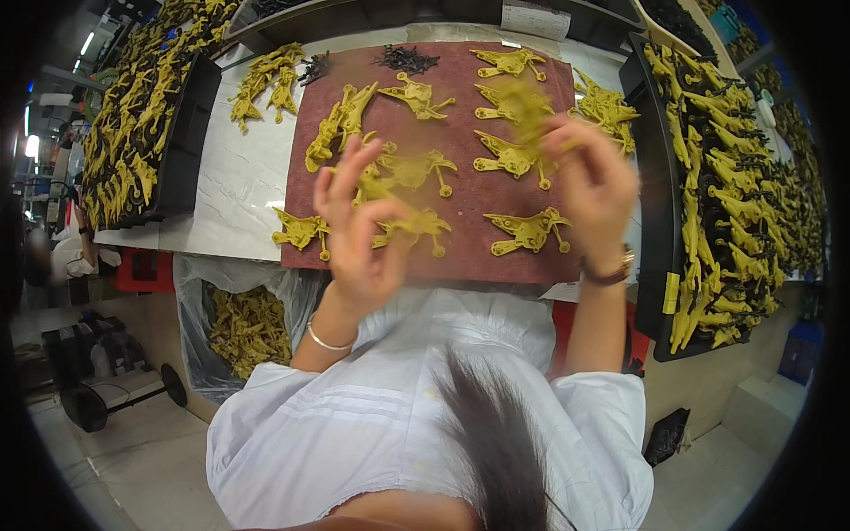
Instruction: The person assembles yellow plastic stork figures by hand, attaching black plastic bases and rings to each figure.
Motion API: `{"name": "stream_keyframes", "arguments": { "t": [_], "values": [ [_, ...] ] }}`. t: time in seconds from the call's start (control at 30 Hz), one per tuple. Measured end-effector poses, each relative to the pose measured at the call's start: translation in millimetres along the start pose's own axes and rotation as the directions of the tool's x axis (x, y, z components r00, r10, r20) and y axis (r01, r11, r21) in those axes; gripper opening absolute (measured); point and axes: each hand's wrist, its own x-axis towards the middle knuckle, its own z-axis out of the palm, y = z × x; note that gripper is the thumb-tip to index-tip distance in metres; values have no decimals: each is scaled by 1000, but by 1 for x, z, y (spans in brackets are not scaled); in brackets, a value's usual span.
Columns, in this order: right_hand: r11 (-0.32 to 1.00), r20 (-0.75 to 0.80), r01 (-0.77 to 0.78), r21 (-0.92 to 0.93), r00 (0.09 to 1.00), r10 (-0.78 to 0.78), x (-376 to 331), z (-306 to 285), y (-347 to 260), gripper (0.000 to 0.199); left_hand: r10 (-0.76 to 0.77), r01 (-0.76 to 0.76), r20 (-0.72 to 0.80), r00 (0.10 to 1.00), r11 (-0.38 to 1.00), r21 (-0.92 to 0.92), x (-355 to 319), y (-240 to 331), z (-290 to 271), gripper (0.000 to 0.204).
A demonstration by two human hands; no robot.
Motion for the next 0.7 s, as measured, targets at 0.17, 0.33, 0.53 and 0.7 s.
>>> {"name": "stream_keyframes", "arguments": {
  "t": [0.17,0.33,0.53,0.7],
  "values": [
    [770,-63,82,-633,986,-156,39,-59,52,15,-6,9,-22,1000,988,153,-4,-26,-30,16],
    [324,15,-7,-946,998,66,47,-62,99,18,66,-40,-73,995,949,313,-8,-44,-48,20],
    [818,229,163,-551,973,-40,75,27,72,25,182,-169,-24,983,949,266,2,-46,-47,21],
    [854,533,243,-461,845,47,73,127,63,50,298,-295,-20,954,952,83,42,-59,-21,23]
  ]
}}
